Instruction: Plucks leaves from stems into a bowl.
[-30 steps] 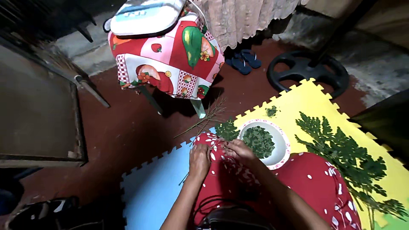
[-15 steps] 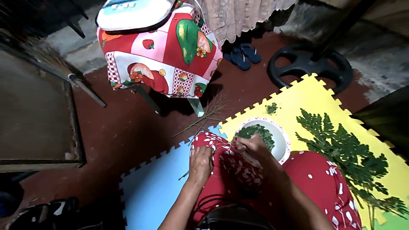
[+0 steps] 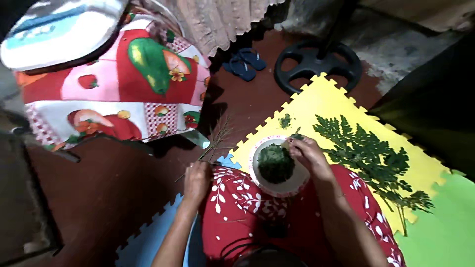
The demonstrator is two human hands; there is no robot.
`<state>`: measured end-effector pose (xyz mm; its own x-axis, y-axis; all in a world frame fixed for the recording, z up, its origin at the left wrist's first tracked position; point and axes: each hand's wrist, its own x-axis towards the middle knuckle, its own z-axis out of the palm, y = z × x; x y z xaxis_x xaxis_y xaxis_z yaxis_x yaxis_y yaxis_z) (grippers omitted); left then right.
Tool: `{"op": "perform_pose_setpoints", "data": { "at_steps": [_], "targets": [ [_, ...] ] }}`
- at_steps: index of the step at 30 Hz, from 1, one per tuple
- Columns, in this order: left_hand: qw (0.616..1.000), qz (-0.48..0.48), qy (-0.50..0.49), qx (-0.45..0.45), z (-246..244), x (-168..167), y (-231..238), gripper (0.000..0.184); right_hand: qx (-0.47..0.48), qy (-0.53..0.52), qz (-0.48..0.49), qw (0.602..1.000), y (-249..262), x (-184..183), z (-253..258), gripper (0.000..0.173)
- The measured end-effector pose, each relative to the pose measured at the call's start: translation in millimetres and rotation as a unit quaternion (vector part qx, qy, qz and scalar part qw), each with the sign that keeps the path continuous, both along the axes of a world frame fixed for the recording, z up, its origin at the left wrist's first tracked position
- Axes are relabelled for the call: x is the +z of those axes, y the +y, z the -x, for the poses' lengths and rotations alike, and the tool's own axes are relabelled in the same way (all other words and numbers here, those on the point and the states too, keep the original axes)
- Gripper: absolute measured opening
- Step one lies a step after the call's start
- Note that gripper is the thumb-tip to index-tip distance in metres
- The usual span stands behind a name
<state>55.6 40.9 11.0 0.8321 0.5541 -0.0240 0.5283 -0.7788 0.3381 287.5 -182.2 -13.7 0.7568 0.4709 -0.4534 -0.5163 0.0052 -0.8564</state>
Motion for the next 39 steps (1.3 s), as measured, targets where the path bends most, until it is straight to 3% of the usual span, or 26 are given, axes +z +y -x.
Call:
{"op": "perform_pose_setpoints", "data": {
  "at_steps": [4,6,10,15,20,23,26,28,30,34,39],
  "targets": [
    [0.994,0.003,0.109,0.015,-49,-24,50,0.023,0.043,0.057,-0.068,0.995,10,-12,6,0.013],
    [0.987,0.019,0.159,0.031,-72,-27,54,0.031,0.038,0.092,-0.072,0.992,11,-13,6,0.013],
    [0.995,0.064,0.038,-0.060,-105,-9,7,0.032,0.046,0.119,-0.057,0.990,12,-10,7,0.013],
    [0.958,0.209,-0.039,-0.192,-123,0,-55,0.040,0.065,0.122,-0.049,0.989,17,-11,10,0.013],
    [0.948,0.194,-0.122,-0.223,-126,-23,-82,0.039,0.083,0.088,-0.020,0.992,17,-13,16,0.014],
    [0.950,0.146,-0.177,-0.213,-125,-32,-94,0.029,0.077,0.105,-0.012,0.991,17,-9,19,0.010],
    [0.950,0.133,-0.213,-0.184,-125,-36,-95,0.024,0.110,0.109,-0.060,0.986,12,-4,19,0.034],
    [0.952,0.187,-0.208,-0.127,-126,-31,-94,0.022,0.146,0.067,-0.066,0.985,8,-5,16,0.052],
    [0.943,0.275,-0.177,-0.058,-129,-24,-90,0.022,0.160,0.012,-0.030,0.987,6,-6,13,0.061],
    [0.908,0.390,-0.155,0.004,-132,-16,-84,0.018,0.147,-0.107,0.023,0.983,4,-11,9,0.058],
    [0.901,0.411,-0.138,0.000,-132,-16,-84,0.018,0.105,-0.116,-0.012,0.988,11,-14,18,0.022]
  ]
}}
